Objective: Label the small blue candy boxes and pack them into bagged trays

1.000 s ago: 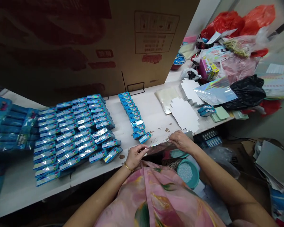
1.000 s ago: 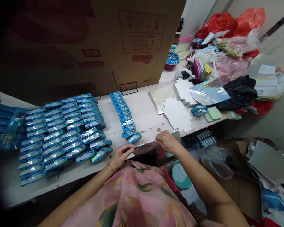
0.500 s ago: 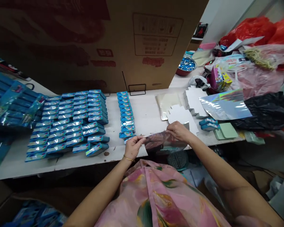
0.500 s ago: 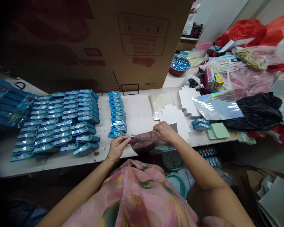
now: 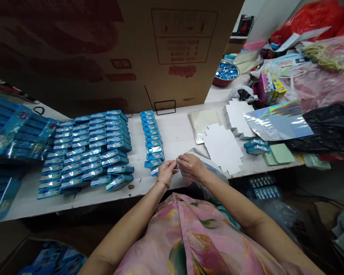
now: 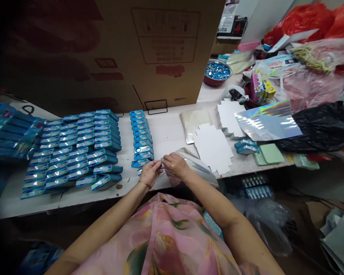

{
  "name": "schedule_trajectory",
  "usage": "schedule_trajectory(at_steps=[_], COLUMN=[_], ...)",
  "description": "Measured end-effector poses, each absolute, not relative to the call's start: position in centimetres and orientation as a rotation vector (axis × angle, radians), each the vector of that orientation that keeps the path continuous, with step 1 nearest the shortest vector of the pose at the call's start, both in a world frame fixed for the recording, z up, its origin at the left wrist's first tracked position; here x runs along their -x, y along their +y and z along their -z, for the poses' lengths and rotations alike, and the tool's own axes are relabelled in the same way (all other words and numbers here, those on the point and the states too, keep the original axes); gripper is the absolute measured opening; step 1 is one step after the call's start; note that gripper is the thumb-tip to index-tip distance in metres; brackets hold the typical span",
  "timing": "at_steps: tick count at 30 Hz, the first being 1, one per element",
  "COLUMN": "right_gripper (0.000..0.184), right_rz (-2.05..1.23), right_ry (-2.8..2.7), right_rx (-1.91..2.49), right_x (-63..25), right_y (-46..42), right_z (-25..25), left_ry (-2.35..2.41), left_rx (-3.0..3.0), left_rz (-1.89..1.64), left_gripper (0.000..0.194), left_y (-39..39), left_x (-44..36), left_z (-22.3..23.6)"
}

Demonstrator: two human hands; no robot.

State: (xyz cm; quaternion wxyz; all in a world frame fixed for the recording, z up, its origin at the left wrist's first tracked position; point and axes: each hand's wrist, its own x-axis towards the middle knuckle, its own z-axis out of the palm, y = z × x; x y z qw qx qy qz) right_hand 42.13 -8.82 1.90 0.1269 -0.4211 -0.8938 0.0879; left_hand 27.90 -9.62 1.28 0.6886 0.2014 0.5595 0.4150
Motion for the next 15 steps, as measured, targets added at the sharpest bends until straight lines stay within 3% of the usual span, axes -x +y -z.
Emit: schedule_trajectory(at_steps=[7,15], right_gripper=[0.017,0.013], right_rz=[-0.314,-0.658], right_ry=[-2.531,-2.142], right_rx=[1.332,1.473], right_x=[-41.3,-40.8], right_y=[-8.9,-8.0], right_z=[-2.0,-7.4], left_ry=[1.277,1.447], left_rx=[-0.502,-0.596], left_rz=[-0.932,-1.037], left_gripper=[0.035,0.017], left_y=[-8.4,-2.7], left_x=[-26.7,-24.0], left_z=[0.0,2.6])
